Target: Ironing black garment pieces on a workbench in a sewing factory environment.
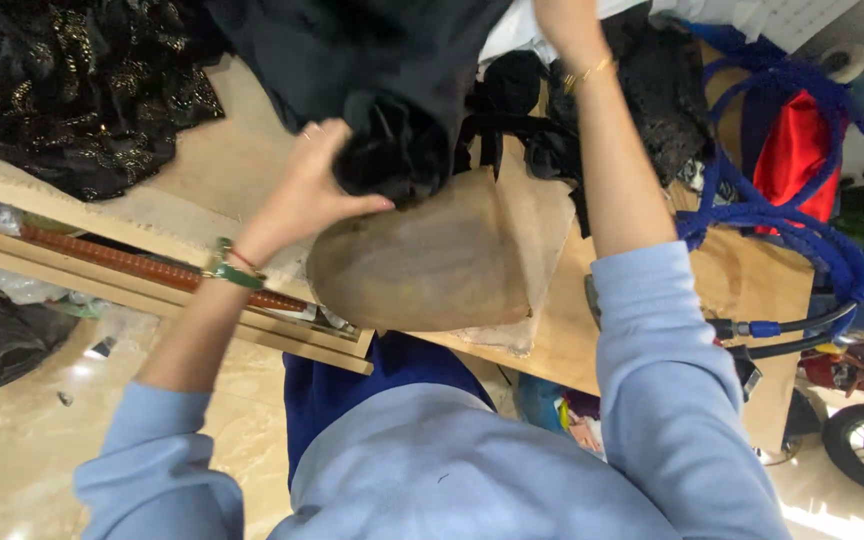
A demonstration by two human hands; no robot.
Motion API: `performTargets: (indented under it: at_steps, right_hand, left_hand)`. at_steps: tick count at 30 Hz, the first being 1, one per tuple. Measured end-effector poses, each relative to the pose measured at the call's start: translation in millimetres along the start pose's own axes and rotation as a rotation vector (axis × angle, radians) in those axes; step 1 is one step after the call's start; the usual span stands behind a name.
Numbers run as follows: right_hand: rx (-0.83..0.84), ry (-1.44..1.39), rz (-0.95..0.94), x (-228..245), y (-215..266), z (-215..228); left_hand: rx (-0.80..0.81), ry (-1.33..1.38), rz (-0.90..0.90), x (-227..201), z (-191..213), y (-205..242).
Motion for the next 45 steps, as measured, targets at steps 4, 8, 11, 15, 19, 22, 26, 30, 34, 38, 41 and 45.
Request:
performTargets:
  at_steps: [4, 8, 11, 15, 19, 22, 26, 30, 34, 38, 41, 45]
  right_hand:
    - [0.083, 0.007, -0.052, -5.9, 27.7, -49.8]
    - [0.122, -0.113, -0.010, 58.4, 66.4, -74.7]
    - [0.301, -0.169, -0.170, 92.3, 81.4, -96.0]
    - [0.095, -0.100, -0.147, 79.9, 90.2, -94.5]
    - [-0.588, -0.526, -0.736, 23.1, 136.8, -45.6]
    - [-0.784, -0.956, -0.981, -25.7, 211.1, -50.8]
    - [-0.756, -0.967, -0.989, -4.3, 261.7, -43.9]
    - [-0.609, -0.467, -0.760, 29.1, 264.9, -32.0]
    - [-0.260, -0.092, -0.465, 110.5, 215.1, -28.1]
    - [-0.136, -0.129, -0.298, 122.1, 188.1, -50.7]
    - [-0.028, -0.036, -0.197, 122.8, 166.8, -66.6]
    - [0.077, 0.148, -0.166, 104.8, 165.4, -82.6]
  left_hand:
    - [0.060, -0.028, -0.048, 37.8, -50.4, 5.4]
    - [0.053, 0.095, -0.023, 35.1, -57.0, 13.3]
    - [0.003, 0.233, 0.037, 30.6, -51.3, 18.5]
    - [-0.160, 0.423, 0.193, 40.9, -44.4, 25.4]
    - [-0.596, 0.698, 0.548, 57.5, -24.7, 53.4]
    - [-0.658, 0.700, 0.584, 83.9, -40.9, 78.9]
    - [-0.529, 0.482, 0.348, 49.0, -67.7, 96.9]
    - [-0.473, 0.516, 0.347, 33.3, -65.5, 101.8]
    - [-0.534, 0.261, 0.242, 25.8, -43.2, 84.8]
    - [-0.478, -0.288, -0.111, -6.2, -41.5, 41.9]
    - [-0.311, -0.696, -0.036, -8.9, -68.9, 10.6]
    - [-0.312, -0.739, -0.055, 26.3, -70.9, -3.5]
Point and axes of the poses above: each hand's wrist, its own y-axis away from the middle knuckle, its own z-axis out of the back of the hand, x = y × z, the point moved 5 cm from there along -y, towards the middle knuckle, and after that the axes turned 2 degrees about z, right-handed, at the moved point
